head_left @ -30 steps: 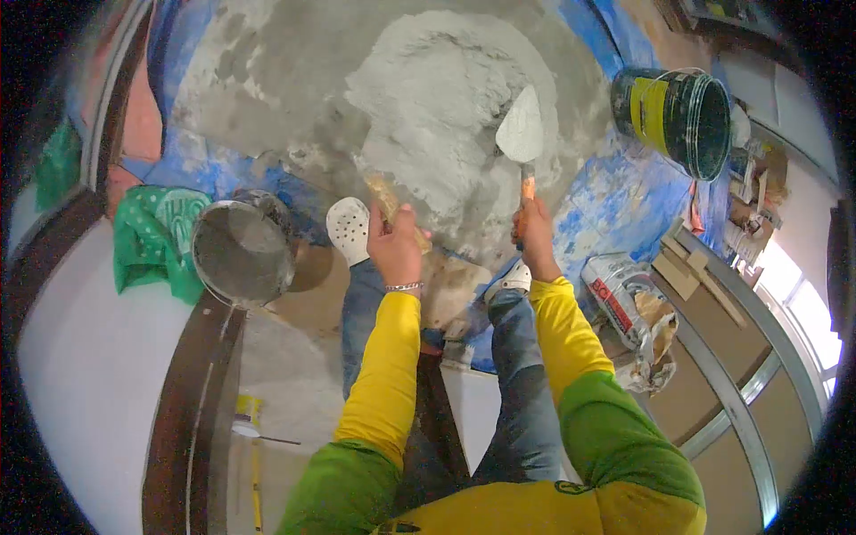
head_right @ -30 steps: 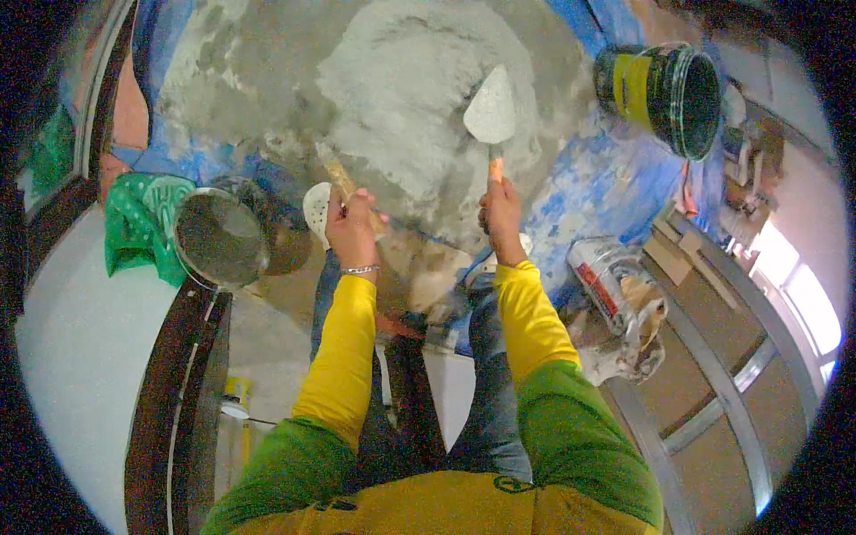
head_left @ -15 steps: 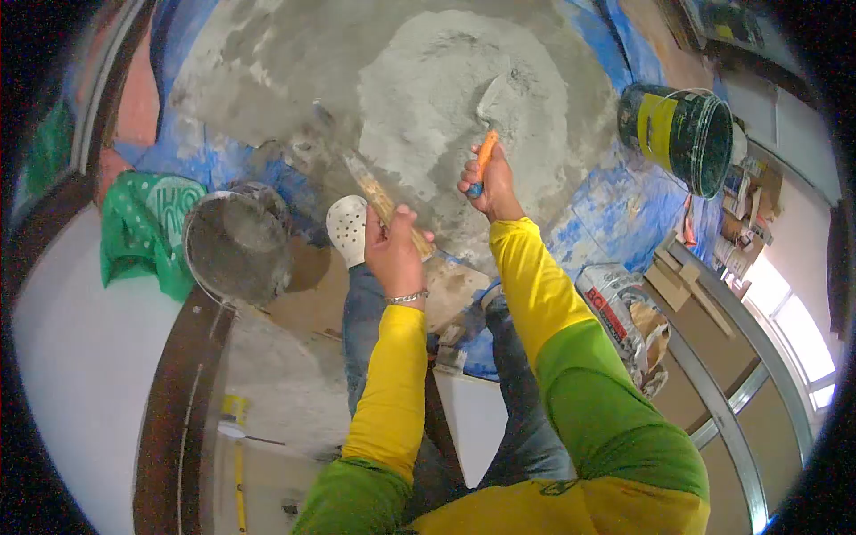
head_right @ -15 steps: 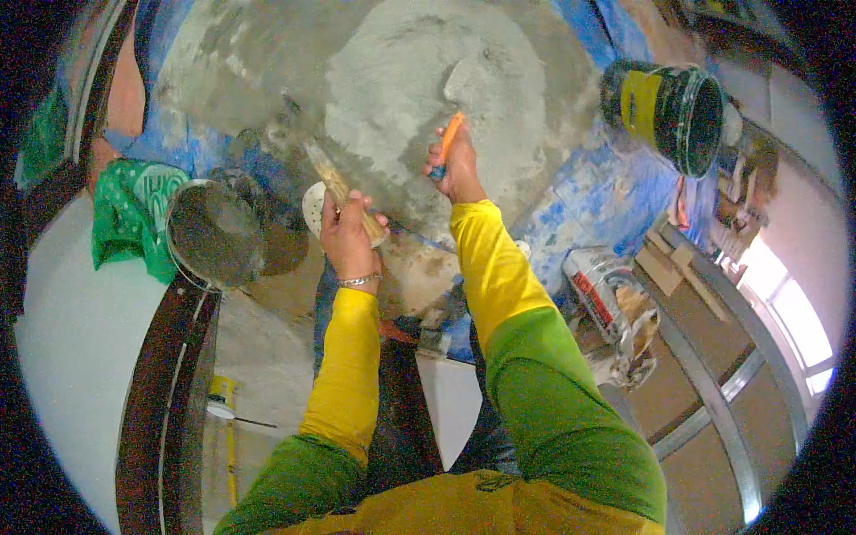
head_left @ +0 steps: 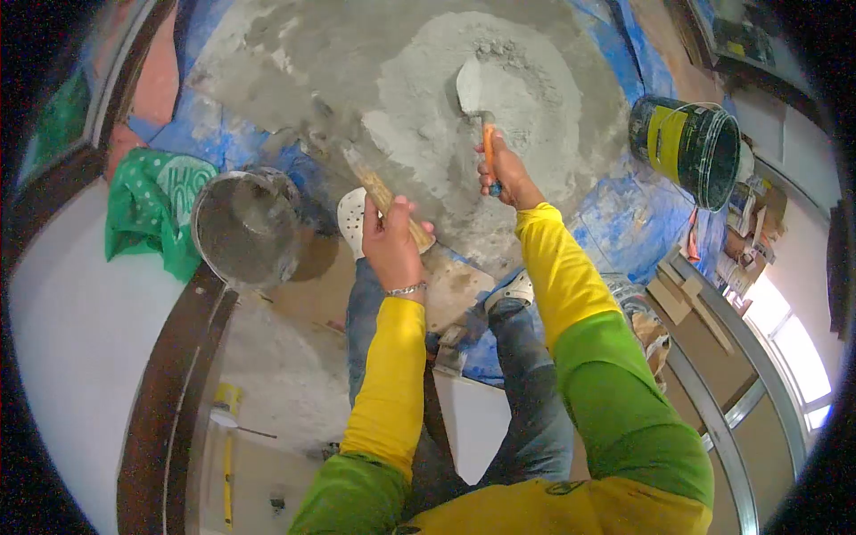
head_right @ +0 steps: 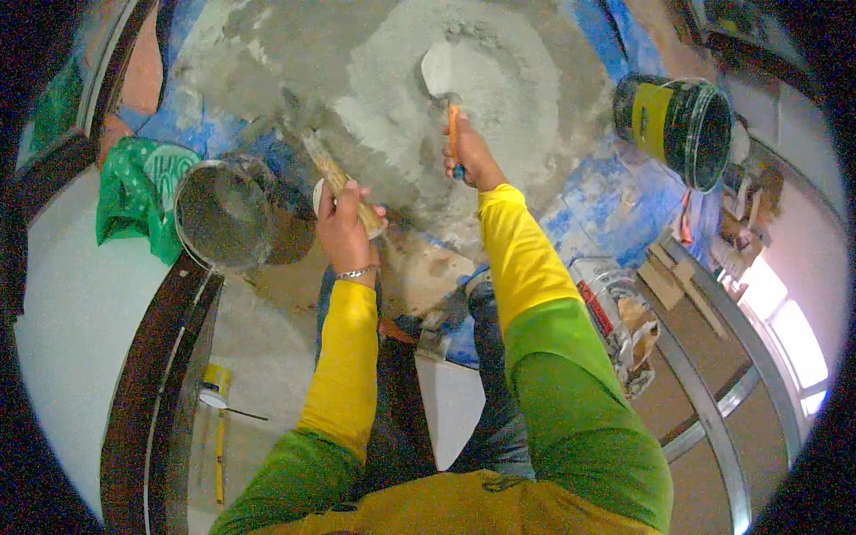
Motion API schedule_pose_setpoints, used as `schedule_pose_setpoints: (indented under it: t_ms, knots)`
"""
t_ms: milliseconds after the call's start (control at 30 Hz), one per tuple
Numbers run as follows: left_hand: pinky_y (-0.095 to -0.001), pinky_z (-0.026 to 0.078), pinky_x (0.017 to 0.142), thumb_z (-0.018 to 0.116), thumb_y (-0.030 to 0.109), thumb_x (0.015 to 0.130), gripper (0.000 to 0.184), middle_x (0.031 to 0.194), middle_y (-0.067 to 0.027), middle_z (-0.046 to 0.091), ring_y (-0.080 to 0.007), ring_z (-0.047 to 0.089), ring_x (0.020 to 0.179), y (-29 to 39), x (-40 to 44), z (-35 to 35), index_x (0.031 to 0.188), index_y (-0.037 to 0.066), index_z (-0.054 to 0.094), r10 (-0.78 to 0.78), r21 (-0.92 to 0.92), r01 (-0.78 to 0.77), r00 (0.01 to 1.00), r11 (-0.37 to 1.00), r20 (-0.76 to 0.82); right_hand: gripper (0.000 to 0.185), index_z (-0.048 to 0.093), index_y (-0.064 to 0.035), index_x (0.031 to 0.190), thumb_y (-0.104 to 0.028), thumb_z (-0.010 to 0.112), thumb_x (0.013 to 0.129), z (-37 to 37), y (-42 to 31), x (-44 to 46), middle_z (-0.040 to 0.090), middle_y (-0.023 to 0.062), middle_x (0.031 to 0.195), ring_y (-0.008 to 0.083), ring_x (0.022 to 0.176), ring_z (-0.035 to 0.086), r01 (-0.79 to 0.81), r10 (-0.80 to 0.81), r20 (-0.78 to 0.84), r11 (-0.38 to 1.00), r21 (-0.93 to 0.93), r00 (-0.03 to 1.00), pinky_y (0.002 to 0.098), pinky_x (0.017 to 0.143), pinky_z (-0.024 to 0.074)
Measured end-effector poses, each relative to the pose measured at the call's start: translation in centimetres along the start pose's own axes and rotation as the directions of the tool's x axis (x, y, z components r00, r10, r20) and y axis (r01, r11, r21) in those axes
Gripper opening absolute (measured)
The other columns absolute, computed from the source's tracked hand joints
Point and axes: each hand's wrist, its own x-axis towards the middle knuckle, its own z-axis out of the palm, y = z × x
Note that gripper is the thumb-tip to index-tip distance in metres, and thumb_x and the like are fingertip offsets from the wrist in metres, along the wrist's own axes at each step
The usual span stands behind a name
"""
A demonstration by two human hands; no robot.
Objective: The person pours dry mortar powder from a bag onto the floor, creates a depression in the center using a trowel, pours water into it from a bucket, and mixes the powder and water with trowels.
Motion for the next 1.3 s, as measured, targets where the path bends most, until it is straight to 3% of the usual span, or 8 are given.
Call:
schedule_pose_setpoints:
  t_ms: [133, 400, 633, 800, 933, 1000, 1133, 1300]
  knots:
    - [-0.0303, 0.048, 0.045, 0.062, 0.024, 0.09, 0.033, 0.084, -0.0062, 0.06, -0.0165, 0.059, 0.054, 0.1, -0.1, 0.0, 0.117, 0.008, 0.052, -0.011, 0.018, 0.011, 1.0, 1.0, -0.003, 0.059, 0.05, -0.009, 0.105, -0.064, 0.032, 0.095, -1.0, -1.2, -1.2, 0.043, 0.0011, 0.059, 0.0136, 0.041, 0.041, 0.005, 0.001, 0.025, 0.975, -0.22, 1.0, 0.0312, 0.04, 0.0405]
    - [-0.0295, 0.048, 0.047, 0.06, 0.02, 0.088, 0.037, 0.087, -0.0077, 0.06, -0.0163, 0.059, 0.056, 0.0, 0.3, -0.1, 0.119, 0.002, 0.052, -0.038, 0.004, 0.038, 0.999, 0.999, -0.029, 0.071, 0.056, -0.0031, 0.111, -0.068, 0.037, 0.091, -2.6, -3.8, -4.7, 0.043, 0.0004, 0.062, 0.0099, 0.041, 0.038, 0.048, 0.0, 0.066, 0.69, -0.722, 0.998, 0.027, 0.039, 0.0324]
    - [-0.0299, 0.048, 0.047, 0.06, 0.02, 0.088, 0.039, 0.09, -0.008, 0.061, -0.0162, 0.059, 0.056, 0.1, 0.5, -0.5, 0.122, 0.002, 0.052, -0.008, 0.039, 0.009, 1.0, 0.999, -0.021, 0.072, 0.058, -0.0032, 0.11, -0.07, 0.04, 0.089, -6.5, -3.1, -5.9, 0.045, 0.0025, 0.063, 0.0109, 0.043, 0.038, -0.047, 0.053, -0.022, 0.535, -0.844, 0.998, 0.0276, 0.04, 0.0311]
    - [-0.0297, 0.048, 0.046, 0.061, 0.021, 0.089, 0.028, 0.086, -0.0066, 0.061, -0.0163, 0.058, 0.054, -0.5, 1.1, -0.5, 0.11, 0.005, 0.053, 0.005, -0.024, -0.006, 1.0, 1.0, -0.028, 0.077, 0.064, -0.0013, 0.098, -0.074, 0.041, 0.087, -10.7, -4.0, -7.5, 0.056, 0.0119, 0.07, 0.0218, 0.055, 0.052, -0.076, 0.049, -0.067, 0.214, -0.974, 0.997, 0.0344, 0.052, 0.0432]
    - [-0.0299, 0.046, 0.043, 0.062, 0.022, 0.089, 0.018, 0.082, -0.0046, 0.061, -0.0168, 0.057, 0.051, 0.1, 0.9, -0.2, 0.099, 0.009, 0.054, -0.025, -0.027, 0.024, 0.999, 0.999, -0.04, 0.077, 0.067, -0.0021, 0.099, -0.073, 0.04, 0.087, -14.0, -5.2, -7.9, 0.065, 0.0174, 0.084, 0.0312, 0.073, 0.063, 0.022, -0.013, 0.022, -0.016, -1.0, 1.0, 0.0392, 0.067, 0.0487]
    - [-0.0299, 0.047, 0.044, 0.061, 0.02, 0.088, 0.023, 0.083, -0.0057, 0.061, -0.0169, 0.057, 0.052, 0.2, 0.9, -0.3, 0.105, 0.006, 0.054, -0.03, -0.038, 0.028, 0.999, 0.999, -0.033, 0.09, 0.068, -0.0031, 0.105, -0.082, 0.032, 0.081, -14.7, -6.9, -8.8, 0.066, 0.0225, 0.108, 0.039, 0.107, 0.06, -0.065, -0.025, -0.061, -0.224, -0.973, 0.998, 0.0429, 0.093, 0.0451]
    - [-0.0297, 0.047, 0.044, 0.061, 0.019, 0.087, 0.029, 0.084, -0.0064, 0.061, -0.0168, 0.058, 0.052, 0.1, 1.2, -0.5, 0.111, 0.003, 0.054, -0.031, -0.037, 0.03, 0.999, 0.999, -0.034, 0.087, 0.07, -0.0059, 0.106, -0.082, 0.037, 0.08, -15.9, -10.6, -9.2, 0.068, 0.0171, 0.106, 0.0366, 0.101, 0.064, -0.125, -0.154, -0.061, -0.447, -0.886, 0.986, 0.0439, 0.091, 0.0472]
    - [-0.0292, 0.046, 0.043, 0.062, 0.019, 0.087, 0.028, 0.083, -0.006, 0.06, -0.0164, 0.058, 0.052, 0.2, 1.2, -0.5, 0.11, 0.003, 0.054, -0.02, -0.063, 0.018, 0.999, 0.998, -0.027, 0.07, 0.075, -0.0105, 0.083, -0.077, 0.056, 0.071, -14.2, -16.6, -7.7, 0.071, 0.0113, 0.084, 0.0292, 0.083, 0.069, -0.242, -0.385, 0.055, -0.68, -0.692, 0.921, 0.0469, 0.08, 0.0502]
